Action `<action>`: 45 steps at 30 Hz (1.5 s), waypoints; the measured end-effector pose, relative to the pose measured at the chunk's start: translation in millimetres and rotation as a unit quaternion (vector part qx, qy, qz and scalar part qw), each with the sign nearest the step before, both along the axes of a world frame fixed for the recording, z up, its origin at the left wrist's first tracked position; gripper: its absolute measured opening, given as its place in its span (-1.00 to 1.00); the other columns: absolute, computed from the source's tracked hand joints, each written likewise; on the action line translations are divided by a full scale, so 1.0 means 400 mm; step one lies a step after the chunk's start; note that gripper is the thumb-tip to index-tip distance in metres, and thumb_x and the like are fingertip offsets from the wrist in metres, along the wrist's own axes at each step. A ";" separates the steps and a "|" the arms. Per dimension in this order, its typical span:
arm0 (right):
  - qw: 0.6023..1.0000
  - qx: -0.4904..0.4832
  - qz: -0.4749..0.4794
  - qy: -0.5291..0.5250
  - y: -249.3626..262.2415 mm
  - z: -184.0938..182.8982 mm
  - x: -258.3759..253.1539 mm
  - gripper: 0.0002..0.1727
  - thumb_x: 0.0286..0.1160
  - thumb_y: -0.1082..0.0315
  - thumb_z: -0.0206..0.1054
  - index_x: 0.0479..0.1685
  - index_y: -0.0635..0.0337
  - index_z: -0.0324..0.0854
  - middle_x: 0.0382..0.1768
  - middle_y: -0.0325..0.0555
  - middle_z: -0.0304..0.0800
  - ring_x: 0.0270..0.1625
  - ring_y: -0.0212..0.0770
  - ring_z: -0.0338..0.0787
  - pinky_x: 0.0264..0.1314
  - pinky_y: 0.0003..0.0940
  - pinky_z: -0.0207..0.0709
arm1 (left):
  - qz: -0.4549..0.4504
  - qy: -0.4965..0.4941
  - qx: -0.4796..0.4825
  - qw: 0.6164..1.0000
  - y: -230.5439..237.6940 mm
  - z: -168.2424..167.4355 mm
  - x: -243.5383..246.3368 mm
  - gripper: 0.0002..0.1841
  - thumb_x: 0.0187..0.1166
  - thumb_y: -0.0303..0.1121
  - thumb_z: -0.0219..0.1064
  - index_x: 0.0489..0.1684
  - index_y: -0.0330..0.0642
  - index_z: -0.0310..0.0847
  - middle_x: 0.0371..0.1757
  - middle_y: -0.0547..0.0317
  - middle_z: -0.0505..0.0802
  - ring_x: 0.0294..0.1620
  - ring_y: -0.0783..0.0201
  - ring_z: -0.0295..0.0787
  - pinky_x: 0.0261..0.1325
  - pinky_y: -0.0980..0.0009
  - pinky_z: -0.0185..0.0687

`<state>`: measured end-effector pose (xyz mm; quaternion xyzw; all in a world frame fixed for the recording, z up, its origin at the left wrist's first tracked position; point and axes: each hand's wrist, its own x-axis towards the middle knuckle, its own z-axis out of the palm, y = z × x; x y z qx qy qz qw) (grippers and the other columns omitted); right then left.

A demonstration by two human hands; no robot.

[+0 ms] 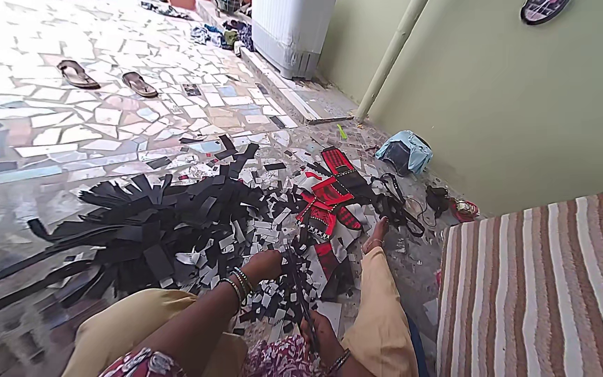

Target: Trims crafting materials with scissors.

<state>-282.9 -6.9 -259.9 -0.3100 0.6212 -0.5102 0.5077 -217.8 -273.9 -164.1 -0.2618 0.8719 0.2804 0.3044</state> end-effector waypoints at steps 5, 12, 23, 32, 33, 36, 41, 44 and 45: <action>0.996 -0.041 -0.027 -0.069 0.008 0.016 0.011 -0.57 0.54 -0.07 0.34 -0.11 0.16 0.48 -0.60 -0.53 0.57 -0.57 -0.57 0.62 -0.44 -0.60 0.58 | 0.060 0.040 0.005 0.997 -0.023 0.035 0.011 -0.64 0.70 -0.29 0.22 0.14 -0.48 0.66 0.28 -0.49 0.72 0.43 -0.44 0.59 0.33 -0.48 0.40; 0.992 -0.109 -0.004 -0.066 0.002 0.014 0.012 -0.25 0.24 -0.44 0.40 -0.01 0.10 0.47 -0.48 -0.47 0.68 -0.46 -0.51 0.70 -0.28 -0.53 0.66 | 0.125 0.121 0.053 0.983 -0.080 0.057 0.017 -0.66 0.77 -0.31 0.19 0.03 -0.50 0.71 -0.03 -0.36 0.82 0.05 -0.21 0.77 0.23 -0.23 0.56; 0.995 -0.080 0.059 0.030 0.002 0.020 0.009 -0.08 0.20 -0.56 0.30 0.01 0.24 0.48 -0.45 -0.52 0.57 -0.45 -0.62 0.57 -0.35 -0.62 0.54 | 0.105 0.116 0.121 0.980 -0.085 0.077 0.012 -0.76 0.67 -0.35 0.35 -0.17 -0.43 0.75 -0.28 -0.09 0.77 -0.33 0.15 0.59 -0.14 0.09 0.51; 0.995 -0.085 0.046 0.004 -0.002 0.027 0.005 -0.12 0.22 -0.56 0.30 -0.01 0.18 0.49 -0.49 -0.52 0.54 -0.49 -0.58 0.58 -0.36 -0.57 0.58 | 0.107 0.081 0.151 0.979 -0.061 0.084 -0.009 -0.80 0.67 -0.36 0.35 -0.17 -0.37 0.75 -0.40 0.08 0.70 -0.45 0.30 0.45 -0.28 0.24 0.43; 0.995 -0.087 0.045 0.001 -0.002 0.027 0.004 -0.13 0.22 -0.56 0.29 -0.01 0.17 0.49 -0.50 -0.53 0.54 -0.49 -0.58 0.58 -0.37 -0.57 0.58 | 0.105 0.078 0.152 0.980 -0.059 0.085 -0.010 -0.81 0.67 -0.36 0.35 -0.17 -0.36 0.75 -0.41 0.10 0.69 -0.46 0.31 0.43 -0.29 0.24 0.41; 0.995 -0.091 0.043 -0.005 -0.002 0.028 0.004 -0.15 0.22 -0.55 0.29 -0.04 0.15 0.49 -0.51 -0.54 0.55 -0.50 -0.58 0.58 -0.39 -0.57 0.57 | 0.105 0.075 0.150 0.980 -0.056 0.082 -0.013 -0.81 0.66 -0.36 0.36 -0.25 -0.33 0.73 -0.49 0.18 0.63 -0.53 0.37 0.36 -0.37 0.31 0.33; 0.994 -0.098 0.046 0.017 0.000 0.024 0.001 -0.17 0.30 -0.54 0.24 -0.10 0.17 0.52 -0.53 -0.48 0.55 -0.52 -0.55 0.59 -0.42 -0.53 0.59 | 0.110 0.078 0.172 0.976 -0.061 0.071 -0.014 -0.82 0.68 -0.37 0.34 -0.17 -0.33 0.76 -0.44 0.15 0.68 -0.51 0.38 0.38 -0.36 0.35 0.34; 0.994 -0.093 0.048 0.025 0.001 0.026 0.000 -0.17 0.31 -0.55 0.22 -0.10 0.17 0.53 -0.54 -0.49 0.54 -0.53 -0.54 0.59 -0.43 -0.52 0.59 | 0.112 0.078 0.177 0.975 -0.061 0.068 -0.014 -0.83 0.68 -0.38 0.33 -0.12 -0.33 0.77 -0.41 0.14 0.69 -0.50 0.38 0.39 -0.35 0.35 0.35; 0.994 -0.092 0.048 0.022 0.002 0.027 0.000 -0.18 0.32 -0.54 0.22 -0.10 0.16 0.52 -0.55 -0.50 0.54 -0.54 -0.54 0.59 -0.43 -0.52 0.60 | 0.113 0.079 0.178 0.974 -0.061 0.068 -0.014 -0.83 0.68 -0.39 0.34 -0.09 -0.32 0.78 -0.40 0.13 0.71 -0.49 0.38 0.40 -0.35 0.34 0.36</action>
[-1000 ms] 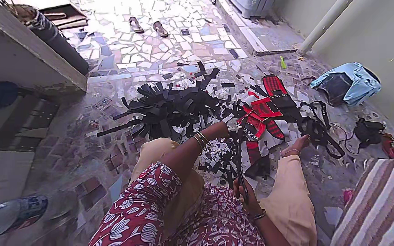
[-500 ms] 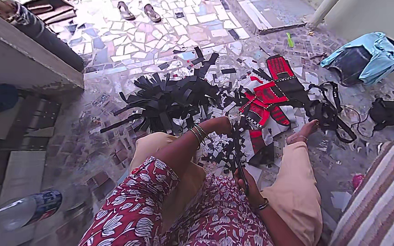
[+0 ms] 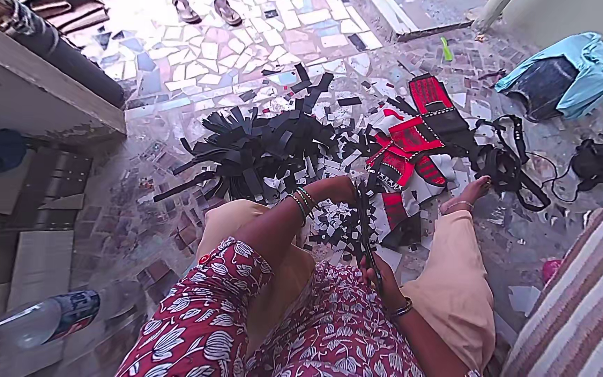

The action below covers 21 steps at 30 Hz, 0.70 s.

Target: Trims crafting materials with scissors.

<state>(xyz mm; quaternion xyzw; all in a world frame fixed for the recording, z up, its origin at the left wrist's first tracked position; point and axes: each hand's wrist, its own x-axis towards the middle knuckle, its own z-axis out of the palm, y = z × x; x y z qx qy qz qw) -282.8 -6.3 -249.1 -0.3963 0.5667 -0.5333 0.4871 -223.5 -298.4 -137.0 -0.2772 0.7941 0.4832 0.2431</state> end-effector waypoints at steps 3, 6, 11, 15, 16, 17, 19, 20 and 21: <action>1.000 0.000 -0.004 -0.007 0.000 0.005 0.001 -0.25 0.36 -0.49 0.25 -0.12 0.13 0.52 -0.58 -0.53 0.53 -0.56 -0.56 0.59 -0.44 -0.54 0.59 | -0.004 0.001 -0.001 1.000 0.001 0.003 0.002 -0.82 0.69 -0.39 0.33 -0.06 -0.34 0.77 -0.40 0.11 0.69 -0.48 0.36 0.40 -0.33 0.33 0.37; 1.000 0.000 -0.001 0.004 0.002 0.007 0.000 -0.27 0.40 -0.46 0.24 -0.12 0.14 0.53 -0.57 -0.53 0.52 -0.56 -0.58 0.57 -0.45 -0.57 0.56 | -0.008 -0.002 -0.009 1.000 0.001 0.002 0.002 -0.82 0.68 -0.38 0.33 -0.06 -0.32 0.78 -0.43 0.13 0.68 -0.49 0.35 0.39 -0.34 0.32 0.37; 1.000 -0.003 -0.005 0.005 0.002 0.012 0.003 -0.34 0.47 -0.38 0.26 -0.15 0.14 0.53 -0.58 -0.54 0.52 -0.58 -0.60 0.56 -0.49 -0.61 0.53 | -0.004 -0.010 -0.013 1.000 0.005 0.010 0.002 -0.82 0.68 -0.39 0.33 -0.02 -0.33 0.77 -0.37 0.08 0.70 -0.45 0.32 0.43 -0.30 0.28 0.41; 1.000 0.005 -0.021 0.009 0.001 0.018 0.005 -0.42 0.52 -0.29 0.26 -0.15 0.14 0.52 -0.61 -0.56 0.51 -0.61 -0.61 0.55 -0.50 -0.62 0.54 | 0.041 -0.005 0.024 0.999 0.001 -0.001 0.010 -0.77 0.74 -0.32 0.30 0.07 -0.32 0.71 -0.36 0.09 0.71 -0.53 0.37 0.43 -0.41 0.38 0.40; 1.000 0.005 -0.025 0.007 0.000 0.020 0.004 -0.43 0.53 -0.27 0.27 -0.14 0.14 0.52 -0.60 -0.57 0.52 -0.60 -0.61 0.56 -0.49 -0.62 0.54 | 0.057 -0.005 0.034 0.998 0.001 -0.002 0.012 -0.76 0.74 -0.31 0.30 0.10 -0.32 0.70 -0.34 0.08 0.72 -0.51 0.35 0.46 -0.40 0.37 0.44; 1.000 0.005 -0.030 0.003 0.000 0.022 0.004 -0.45 0.54 -0.24 0.27 -0.14 0.14 0.52 -0.60 -0.57 0.52 -0.59 -0.61 0.56 -0.48 -0.62 0.55 | 0.072 -0.008 0.043 0.996 0.002 0.002 0.014 -0.76 0.74 -0.31 0.30 0.11 -0.32 0.68 -0.30 0.06 0.73 -0.47 0.33 0.50 -0.35 0.34 0.48; 0.999 0.009 -0.040 -0.005 -0.001 0.027 0.003 -0.48 0.55 -0.22 0.29 -0.14 0.11 0.51 -0.60 -0.58 0.52 -0.60 -0.62 0.56 -0.49 -0.62 0.55 | 0.090 -0.013 0.051 0.995 0.007 0.012 0.019 -0.77 0.73 -0.34 0.30 0.10 -0.35 0.65 -0.25 0.04 0.74 -0.39 0.28 0.56 -0.25 0.27 0.57; 0.999 0.013 -0.046 -0.007 -0.001 0.031 0.004 -0.50 0.56 -0.21 0.29 -0.14 0.10 0.51 -0.60 -0.60 0.51 -0.60 -0.63 0.55 -0.50 -0.63 0.54 | 0.097 -0.015 0.055 0.994 0.009 0.017 0.020 -0.77 0.73 -0.36 0.30 0.11 -0.37 0.64 -0.23 0.03 0.74 -0.35 0.26 0.58 -0.19 0.23 0.59; 0.999 0.016 -0.050 -0.010 -0.001 0.033 0.003 -0.52 0.56 -0.17 0.29 -0.14 0.11 0.51 -0.61 -0.60 0.51 -0.61 -0.63 0.55 -0.50 -0.64 0.54 | 0.103 -0.015 0.056 0.993 0.010 0.018 0.020 -0.78 0.72 -0.38 0.30 0.10 -0.39 0.64 -0.23 0.02 0.75 -0.35 0.26 0.58 -0.17 0.22 0.60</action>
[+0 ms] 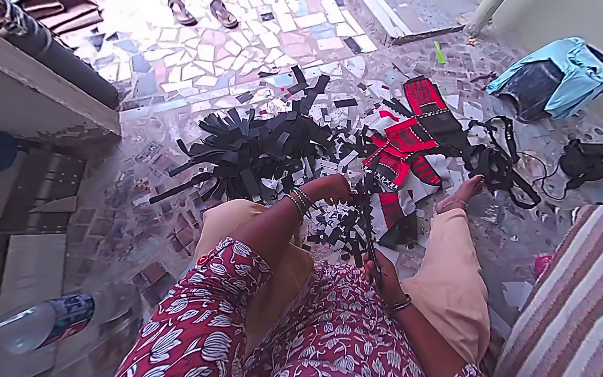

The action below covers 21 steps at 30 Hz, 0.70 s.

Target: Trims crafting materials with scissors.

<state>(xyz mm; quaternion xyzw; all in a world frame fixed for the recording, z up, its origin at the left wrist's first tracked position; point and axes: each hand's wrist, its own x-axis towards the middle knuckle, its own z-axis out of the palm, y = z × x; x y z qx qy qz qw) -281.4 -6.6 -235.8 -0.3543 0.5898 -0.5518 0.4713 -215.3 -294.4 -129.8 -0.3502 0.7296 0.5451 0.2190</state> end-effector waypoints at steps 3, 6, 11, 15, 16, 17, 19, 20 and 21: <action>1.000 -0.003 -0.002 -0.005 0.001 -0.004 -0.001 -0.52 0.55 -0.18 0.29 -0.14 0.11 0.51 -0.61 -0.59 0.51 -0.61 -0.62 0.55 -0.49 -0.63 0.55 | 0.019 0.011 -0.011 1.000 -0.002 -0.016 -0.001 -0.82 0.70 -0.38 0.33 -0.06 -0.37 0.67 -0.38 0.11 0.73 -0.51 0.36 0.53 -0.34 0.36 0.53; 1.000 -0.013 -0.001 -0.010 0.002 -0.016 -0.003 -0.47 0.51 -0.25 0.32 -0.15 0.09 0.50 -0.61 -0.57 0.51 -0.61 -0.60 0.55 -0.50 -0.60 0.56 | 0.047 0.010 -0.002 0.999 -0.007 -0.027 -0.005 -0.82 0.70 -0.37 0.32 0.01 -0.34 0.66 -0.40 0.13 0.70 -0.51 0.34 0.52 -0.35 0.35 0.54; 1.000 0.001 -0.002 -0.019 0.001 -0.011 -0.004 -0.53 0.56 -0.19 0.30 -0.16 0.09 0.49 -0.64 -0.59 0.50 -0.64 -0.60 0.55 -0.54 -0.62 0.53 | 0.047 0.010 -0.001 0.999 -0.001 -0.020 -0.005 -0.80 0.72 -0.37 0.29 0.08 -0.32 0.64 -0.35 0.10 0.67 -0.49 0.31 0.49 -0.34 0.33 0.52; 0.999 -0.006 -0.004 -0.037 0.001 -0.013 -0.003 -0.47 0.50 -0.25 0.33 -0.14 0.08 0.49 -0.63 -0.59 0.51 -0.63 -0.61 0.55 -0.53 -0.63 0.52 | 0.037 0.006 -0.005 0.999 0.003 -0.027 -0.007 -0.81 0.71 -0.38 0.30 0.06 -0.33 0.63 -0.33 0.09 0.67 -0.47 0.30 0.49 -0.32 0.31 0.53; 0.999 -0.005 -0.003 -0.040 0.001 -0.014 -0.003 -0.45 0.48 -0.28 0.33 -0.13 0.07 0.49 -0.62 -0.59 0.52 -0.62 -0.62 0.55 -0.53 -0.63 0.52 | 0.037 0.004 -0.004 0.999 0.004 -0.027 -0.007 -0.81 0.70 -0.39 0.31 0.06 -0.34 0.63 -0.32 0.08 0.68 -0.47 0.30 0.49 -0.31 0.30 0.53; 0.999 -0.004 -0.002 -0.044 0.002 -0.015 -0.003 -0.44 0.46 -0.30 0.34 -0.13 0.07 0.49 -0.62 -0.59 0.52 -0.62 -0.61 0.55 -0.52 -0.63 0.52 | 0.036 0.001 -0.003 0.999 0.005 -0.024 -0.007 -0.80 0.70 -0.39 0.31 0.08 -0.35 0.63 -0.30 0.06 0.68 -0.45 0.29 0.50 -0.30 0.29 0.54; 0.999 0.004 0.000 -0.050 0.001 -0.011 -0.002 -0.43 0.45 -0.30 0.35 -0.12 0.07 0.49 -0.62 -0.59 0.53 -0.62 -0.60 0.56 -0.52 -0.63 0.52 | 0.030 -0.002 -0.005 1.000 0.007 -0.022 -0.007 -0.81 0.69 -0.39 0.31 0.07 -0.35 0.63 -0.30 0.06 0.69 -0.45 0.29 0.50 -0.29 0.29 0.53; 0.999 0.008 0.000 -0.051 0.001 -0.009 -0.002 -0.44 0.45 -0.29 0.35 -0.12 0.08 0.49 -0.62 -0.59 0.53 -0.62 -0.60 0.55 -0.53 -0.63 0.52 | 0.027 -0.002 -0.006 1.000 0.007 -0.022 -0.008 -0.82 0.69 -0.40 0.31 0.03 -0.35 0.63 -0.32 0.07 0.67 -0.46 0.29 0.49 -0.30 0.29 0.52; 0.999 0.011 0.000 -0.051 0.000 -0.008 -0.001 -0.45 0.46 -0.27 0.35 -0.12 0.08 0.49 -0.63 -0.60 0.52 -0.63 -0.61 0.55 -0.53 -0.64 0.51 | 0.024 -0.003 -0.006 1.000 0.007 -0.022 -0.008 -0.83 0.69 -0.40 0.31 0.00 -0.35 0.63 -0.34 0.08 0.67 -0.47 0.30 0.47 -0.31 0.29 0.51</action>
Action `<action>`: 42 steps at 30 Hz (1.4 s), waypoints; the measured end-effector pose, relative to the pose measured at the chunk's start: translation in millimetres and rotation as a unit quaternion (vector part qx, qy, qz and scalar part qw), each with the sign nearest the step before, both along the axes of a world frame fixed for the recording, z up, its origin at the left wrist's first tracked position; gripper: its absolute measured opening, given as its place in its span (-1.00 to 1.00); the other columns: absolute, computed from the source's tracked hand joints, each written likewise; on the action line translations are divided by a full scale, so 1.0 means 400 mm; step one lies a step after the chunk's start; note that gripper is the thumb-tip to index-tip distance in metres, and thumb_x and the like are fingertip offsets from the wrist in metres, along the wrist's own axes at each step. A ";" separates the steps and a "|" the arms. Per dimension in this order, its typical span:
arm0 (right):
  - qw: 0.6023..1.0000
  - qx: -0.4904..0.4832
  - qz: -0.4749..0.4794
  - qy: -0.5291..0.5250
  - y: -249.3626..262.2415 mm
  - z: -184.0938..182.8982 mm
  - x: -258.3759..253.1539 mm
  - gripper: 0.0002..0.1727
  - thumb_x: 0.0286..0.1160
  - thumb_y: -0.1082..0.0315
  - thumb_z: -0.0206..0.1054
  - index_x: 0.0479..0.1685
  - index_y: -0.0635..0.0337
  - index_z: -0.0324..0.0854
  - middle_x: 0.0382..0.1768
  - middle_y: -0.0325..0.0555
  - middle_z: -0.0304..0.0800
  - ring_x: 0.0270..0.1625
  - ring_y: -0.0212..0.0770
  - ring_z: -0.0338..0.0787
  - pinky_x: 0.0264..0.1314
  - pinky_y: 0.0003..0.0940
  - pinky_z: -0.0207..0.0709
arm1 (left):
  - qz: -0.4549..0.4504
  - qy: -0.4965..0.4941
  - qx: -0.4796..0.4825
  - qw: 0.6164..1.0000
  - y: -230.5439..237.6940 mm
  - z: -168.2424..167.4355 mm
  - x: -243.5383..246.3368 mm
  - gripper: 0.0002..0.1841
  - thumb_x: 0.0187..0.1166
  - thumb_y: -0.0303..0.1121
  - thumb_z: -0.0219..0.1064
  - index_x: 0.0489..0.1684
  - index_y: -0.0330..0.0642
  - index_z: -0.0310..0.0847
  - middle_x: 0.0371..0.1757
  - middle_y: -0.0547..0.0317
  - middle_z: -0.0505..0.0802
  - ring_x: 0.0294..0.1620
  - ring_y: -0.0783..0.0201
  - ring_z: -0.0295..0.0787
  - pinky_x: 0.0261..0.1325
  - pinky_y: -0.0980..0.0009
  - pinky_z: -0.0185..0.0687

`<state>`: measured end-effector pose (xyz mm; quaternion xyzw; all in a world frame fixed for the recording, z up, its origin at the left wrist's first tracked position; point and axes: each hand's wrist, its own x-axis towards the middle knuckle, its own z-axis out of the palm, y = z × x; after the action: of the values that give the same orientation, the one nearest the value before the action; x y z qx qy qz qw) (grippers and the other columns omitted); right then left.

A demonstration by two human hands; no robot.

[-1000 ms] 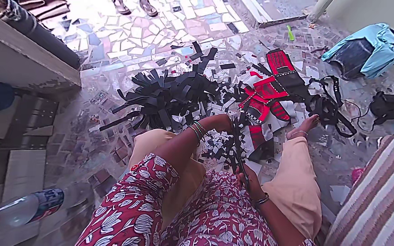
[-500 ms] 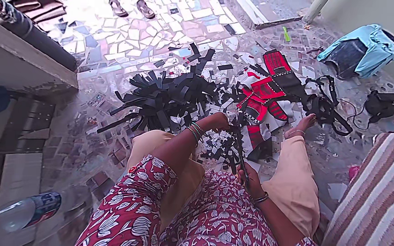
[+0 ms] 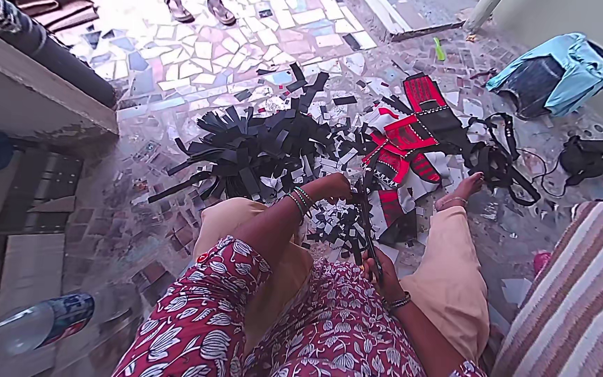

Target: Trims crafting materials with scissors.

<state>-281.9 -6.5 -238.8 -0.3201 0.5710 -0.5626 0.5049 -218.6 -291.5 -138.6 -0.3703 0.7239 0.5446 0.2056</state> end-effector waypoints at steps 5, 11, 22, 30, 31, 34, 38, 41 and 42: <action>1.000 -0.003 0.002 0.001 0.000 0.000 -0.001 -0.37 0.37 -0.35 0.37 -0.12 0.08 0.50 -0.62 -0.59 0.52 -0.62 -0.61 0.55 -0.53 -0.64 0.51 | -0.005 -0.001 0.001 1.000 -0.002 -0.004 -0.002 -0.86 0.68 -0.41 0.32 -0.08 -0.34 0.62 -0.38 0.11 0.66 -0.51 0.31 0.46 -0.36 0.31 0.51; 1.000 -0.018 0.010 -0.001 0.000 -0.001 -0.005 -0.27 0.17 -0.45 0.45 -0.12 0.05 0.51 -0.60 -0.60 0.53 -0.61 -0.60 0.56 -0.53 -0.63 0.53 | -0.009 -0.009 -0.003 1.000 -0.001 -0.002 -0.001 -0.84 0.68 -0.41 0.32 -0.03 -0.36 0.62 -0.34 0.09 0.66 -0.45 0.28 0.49 -0.30 0.27 0.53; 1.000 0.007 -0.003 -0.018 0.000 0.005 -0.001 -0.29 0.13 -0.41 0.51 -0.16 0.05 0.51 -0.64 -0.60 0.53 -0.66 -0.59 0.55 -0.57 -0.62 0.51 | -0.058 -0.023 -0.018 0.998 0.002 -0.006 -0.005 -0.85 0.67 -0.43 0.32 -0.04 -0.36 0.65 -0.31 0.06 0.70 -0.40 0.26 0.53 -0.26 0.25 0.53; 1.000 0.001 0.007 0.004 0.000 0.007 0.000 -0.55 0.48 -0.14 0.38 -0.17 0.08 0.50 -0.65 -0.62 0.50 -0.64 -0.62 0.55 -0.54 -0.65 0.51 | -0.053 -0.038 -0.032 0.997 0.001 -0.008 -0.007 -0.86 0.65 -0.43 0.33 -0.08 -0.36 0.66 -0.31 0.05 0.70 -0.38 0.25 0.54 -0.25 0.23 0.52; 1.000 0.000 0.008 0.008 0.000 0.007 0.000 -0.56 0.50 -0.13 0.38 -0.18 0.08 0.50 -0.64 -0.61 0.51 -0.64 -0.62 0.55 -0.53 -0.65 0.51 | -0.053 -0.036 -0.032 0.997 0.000 -0.011 -0.006 -0.86 0.65 -0.44 0.33 -0.08 -0.36 0.66 -0.31 0.04 0.71 -0.38 0.25 0.55 -0.25 0.22 0.52; 1.000 0.005 0.007 0.015 0.000 0.008 0.001 -0.58 0.51 -0.10 0.36 -0.18 0.09 0.51 -0.65 -0.60 0.50 -0.64 -0.61 0.55 -0.54 -0.63 0.53 | -0.056 -0.037 -0.033 0.997 0.000 -0.009 -0.006 -0.86 0.65 -0.43 0.33 -0.07 -0.36 0.67 -0.31 0.05 0.70 -0.38 0.25 0.54 -0.25 0.23 0.52; 1.000 0.003 0.003 0.014 -0.001 0.007 0.002 -0.58 0.51 -0.10 0.37 -0.19 0.08 0.51 -0.64 -0.60 0.50 -0.64 -0.61 0.55 -0.55 -0.64 0.52 | -0.057 -0.039 -0.040 0.997 -0.001 -0.011 -0.006 -0.87 0.65 -0.42 0.34 -0.12 -0.34 0.66 -0.36 0.09 0.68 -0.42 0.27 0.52 -0.30 0.27 0.49; 1.000 -0.004 0.006 0.003 0.001 0.007 0.001 -0.52 0.46 -0.20 0.40 -0.19 0.06 0.51 -0.64 -0.60 0.51 -0.65 -0.61 0.54 -0.56 -0.64 0.51 | -0.059 -0.043 -0.044 0.996 0.000 -0.007 -0.005 -0.86 0.64 -0.42 0.35 -0.08 -0.35 0.67 -0.32 0.06 0.70 -0.39 0.25 0.53 -0.27 0.23 0.51; 1.000 -0.005 0.009 -0.006 0.001 0.005 0.000 -0.49 0.43 -0.24 0.41 -0.19 0.04 0.50 -0.65 -0.60 0.51 -0.65 -0.61 0.54 -0.57 -0.64 0.50 | -0.059 -0.045 -0.044 0.996 0.001 -0.004 -0.005 -0.85 0.65 -0.41 0.34 -0.06 -0.34 0.66 -0.31 0.05 0.69 -0.39 0.25 0.52 -0.26 0.22 0.51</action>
<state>-281.8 -5.9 -236.9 -0.3246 0.5623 -0.5629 0.5114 -220.6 -290.9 -140.3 -0.3602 0.7577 0.4817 0.2534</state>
